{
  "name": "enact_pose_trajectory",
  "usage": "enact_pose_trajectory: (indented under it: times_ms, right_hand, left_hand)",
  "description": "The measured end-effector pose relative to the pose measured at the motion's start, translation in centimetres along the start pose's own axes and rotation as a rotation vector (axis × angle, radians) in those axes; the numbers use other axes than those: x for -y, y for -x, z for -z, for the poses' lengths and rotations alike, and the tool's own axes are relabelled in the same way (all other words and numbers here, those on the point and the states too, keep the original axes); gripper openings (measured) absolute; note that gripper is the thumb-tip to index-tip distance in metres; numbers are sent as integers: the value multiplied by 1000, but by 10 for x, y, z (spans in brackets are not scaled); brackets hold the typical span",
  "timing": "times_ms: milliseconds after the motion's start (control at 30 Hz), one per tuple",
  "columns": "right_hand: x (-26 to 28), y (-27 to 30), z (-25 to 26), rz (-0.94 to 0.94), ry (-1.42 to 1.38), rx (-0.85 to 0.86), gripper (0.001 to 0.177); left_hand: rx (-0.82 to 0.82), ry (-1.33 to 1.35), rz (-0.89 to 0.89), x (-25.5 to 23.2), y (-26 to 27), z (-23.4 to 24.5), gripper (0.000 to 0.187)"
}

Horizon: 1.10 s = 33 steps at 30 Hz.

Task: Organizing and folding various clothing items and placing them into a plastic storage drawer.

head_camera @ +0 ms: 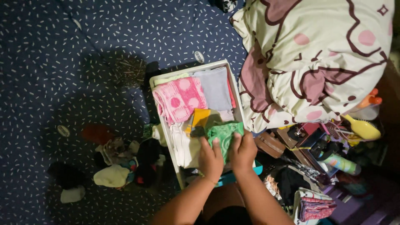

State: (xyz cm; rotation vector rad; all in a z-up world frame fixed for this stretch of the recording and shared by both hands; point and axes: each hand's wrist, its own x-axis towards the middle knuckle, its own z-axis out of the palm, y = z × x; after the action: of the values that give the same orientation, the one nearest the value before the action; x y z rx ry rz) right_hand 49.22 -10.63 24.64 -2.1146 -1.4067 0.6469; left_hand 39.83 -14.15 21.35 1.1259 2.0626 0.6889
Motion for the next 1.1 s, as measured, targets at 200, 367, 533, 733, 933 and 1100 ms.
enact_pose_trajectory:
  times_ms: [200, 367, 533, 733, 933, 1100]
  right_hand:
    - [22, -25, -17, 735, 385, -324, 17]
    - [15, -12, -29, 681, 380, 211, 45]
    - [-30, -25, -69, 695, 524, 221, 59]
    - [-47, -33, -85, 707, 529, 291, 65]
    - [-51, -32, -90, 726, 531, 290, 66]
    - [-56, -35, -89, 725, 483, 282, 70]
  left_hand:
    - [131, -278, -20, 37, -36, -14, 39]
    - [630, -432, 179, 12, -78, 21, 30]
    - [-55, -10, -331, -6, -171, 135, 12]
    - [-295, 662, 753, 222, -370, 69, 50]
    - [43, 143, 673, 267, -423, 50, 65]
    - [-385, 886, 373, 137, -345, 112, 48]
